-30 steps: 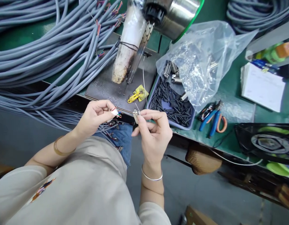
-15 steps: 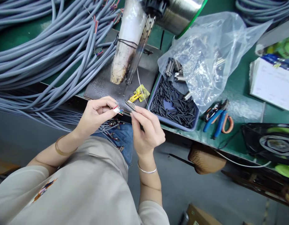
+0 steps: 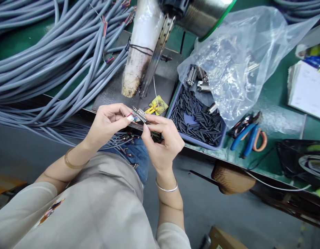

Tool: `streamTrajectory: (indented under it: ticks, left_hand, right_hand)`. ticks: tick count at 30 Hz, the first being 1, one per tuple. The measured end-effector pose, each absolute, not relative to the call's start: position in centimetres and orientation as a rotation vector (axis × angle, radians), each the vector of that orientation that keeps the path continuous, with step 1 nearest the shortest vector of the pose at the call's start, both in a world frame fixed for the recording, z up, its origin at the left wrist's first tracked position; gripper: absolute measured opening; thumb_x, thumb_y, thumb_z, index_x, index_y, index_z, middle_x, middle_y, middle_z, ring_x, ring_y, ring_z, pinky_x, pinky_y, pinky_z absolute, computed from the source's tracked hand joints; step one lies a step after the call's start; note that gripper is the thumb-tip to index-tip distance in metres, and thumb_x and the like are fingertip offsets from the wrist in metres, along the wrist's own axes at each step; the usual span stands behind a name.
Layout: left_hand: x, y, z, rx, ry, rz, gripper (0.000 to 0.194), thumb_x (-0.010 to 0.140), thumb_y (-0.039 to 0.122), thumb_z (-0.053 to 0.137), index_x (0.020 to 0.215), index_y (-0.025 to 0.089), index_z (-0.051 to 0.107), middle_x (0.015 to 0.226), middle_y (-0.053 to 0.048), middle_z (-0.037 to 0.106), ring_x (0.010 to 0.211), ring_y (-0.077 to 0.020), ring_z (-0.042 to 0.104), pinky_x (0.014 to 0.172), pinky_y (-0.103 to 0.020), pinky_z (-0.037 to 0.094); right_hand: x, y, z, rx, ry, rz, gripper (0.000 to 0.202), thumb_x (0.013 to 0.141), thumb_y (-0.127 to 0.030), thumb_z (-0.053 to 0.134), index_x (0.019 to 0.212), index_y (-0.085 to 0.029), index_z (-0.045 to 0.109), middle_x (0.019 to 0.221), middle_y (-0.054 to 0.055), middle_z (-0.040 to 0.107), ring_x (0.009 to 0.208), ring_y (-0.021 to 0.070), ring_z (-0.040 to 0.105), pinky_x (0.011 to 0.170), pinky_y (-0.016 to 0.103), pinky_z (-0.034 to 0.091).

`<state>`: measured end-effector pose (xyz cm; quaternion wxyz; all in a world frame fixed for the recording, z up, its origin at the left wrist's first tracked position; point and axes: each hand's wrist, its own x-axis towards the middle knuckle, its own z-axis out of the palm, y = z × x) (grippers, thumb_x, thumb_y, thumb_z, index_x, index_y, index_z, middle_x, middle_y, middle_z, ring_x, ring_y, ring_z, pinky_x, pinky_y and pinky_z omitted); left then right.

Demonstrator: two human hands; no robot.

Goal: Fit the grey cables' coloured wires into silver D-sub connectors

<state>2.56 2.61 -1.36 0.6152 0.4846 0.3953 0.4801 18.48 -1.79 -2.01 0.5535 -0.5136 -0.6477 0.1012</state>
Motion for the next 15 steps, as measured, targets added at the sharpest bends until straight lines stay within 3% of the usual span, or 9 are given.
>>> streamTrajectory:
  ticks: [15]
  left_hand:
    - [2.59,2.95,-0.56,1.107,0.936,1.097,0.014,0.076,0.017,0.071,0.065,0.016,0.062,0.073,-0.002,0.065,0.065,-0.0095,0.055,0.059,-0.022,0.045]
  right_hand:
    - [18.73,-1.08,-1.35,-1.247,-1.599,0.129,0.012,0.083,-0.013,0.074,0.081,-0.024,0.069,0.096,0.001,0.080,0.088,0.0192,0.077,0.077,0.038,0.065]
